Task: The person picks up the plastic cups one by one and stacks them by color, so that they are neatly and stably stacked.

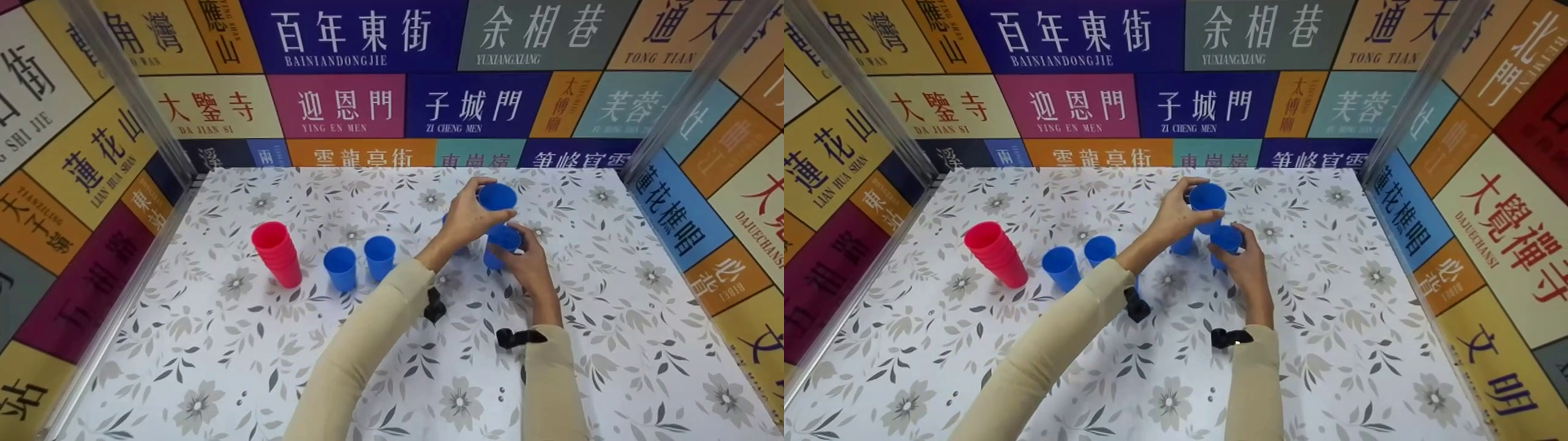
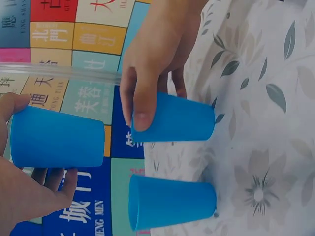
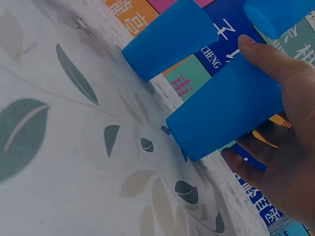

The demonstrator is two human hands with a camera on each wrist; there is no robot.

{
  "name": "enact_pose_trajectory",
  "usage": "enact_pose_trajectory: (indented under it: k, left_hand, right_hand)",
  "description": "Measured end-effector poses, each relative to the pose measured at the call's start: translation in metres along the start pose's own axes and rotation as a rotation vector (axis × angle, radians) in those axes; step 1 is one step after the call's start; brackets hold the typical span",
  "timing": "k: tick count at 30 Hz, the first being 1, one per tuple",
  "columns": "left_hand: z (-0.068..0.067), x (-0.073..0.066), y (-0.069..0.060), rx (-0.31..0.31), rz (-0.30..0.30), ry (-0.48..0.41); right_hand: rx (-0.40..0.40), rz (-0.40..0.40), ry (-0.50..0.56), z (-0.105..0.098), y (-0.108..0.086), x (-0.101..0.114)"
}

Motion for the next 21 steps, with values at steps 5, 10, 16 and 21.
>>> enact_pose_trajectory:
  k: [5,10,16,21]
  left_hand:
    - [0.015,0.003,0.001,-0.002,-0.007,0.044]
    - [0.027,0.006,0.0,0.001,-0.001,0.094]
    - [0.034,0.006,0.001,0.02,-0.002,0.082]
    - [0.039,0.01,0.001,0.034,-0.009,0.126]
  right_hand:
    - [0.005,-0.001,0.012,-0.001,0.0,-0.001]
    - [0.027,-0.001,-0.002,-0.002,-0.001,-0.001]
    - [0.022,-0.026,-0.016,-0.004,0.0,0.0]
    - [0.011,-0.018,-0.022,-0.003,-0.001,0.001]
Point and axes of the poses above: each hand's wrist, its own y-axis towards the middle knuckle, its own z-axis out of the palm, x = y × z, the point moved 4 cm from there along y, towards the middle knuckle, and after that the axes turned 4 degrees about -z, right-handed, at the moved point
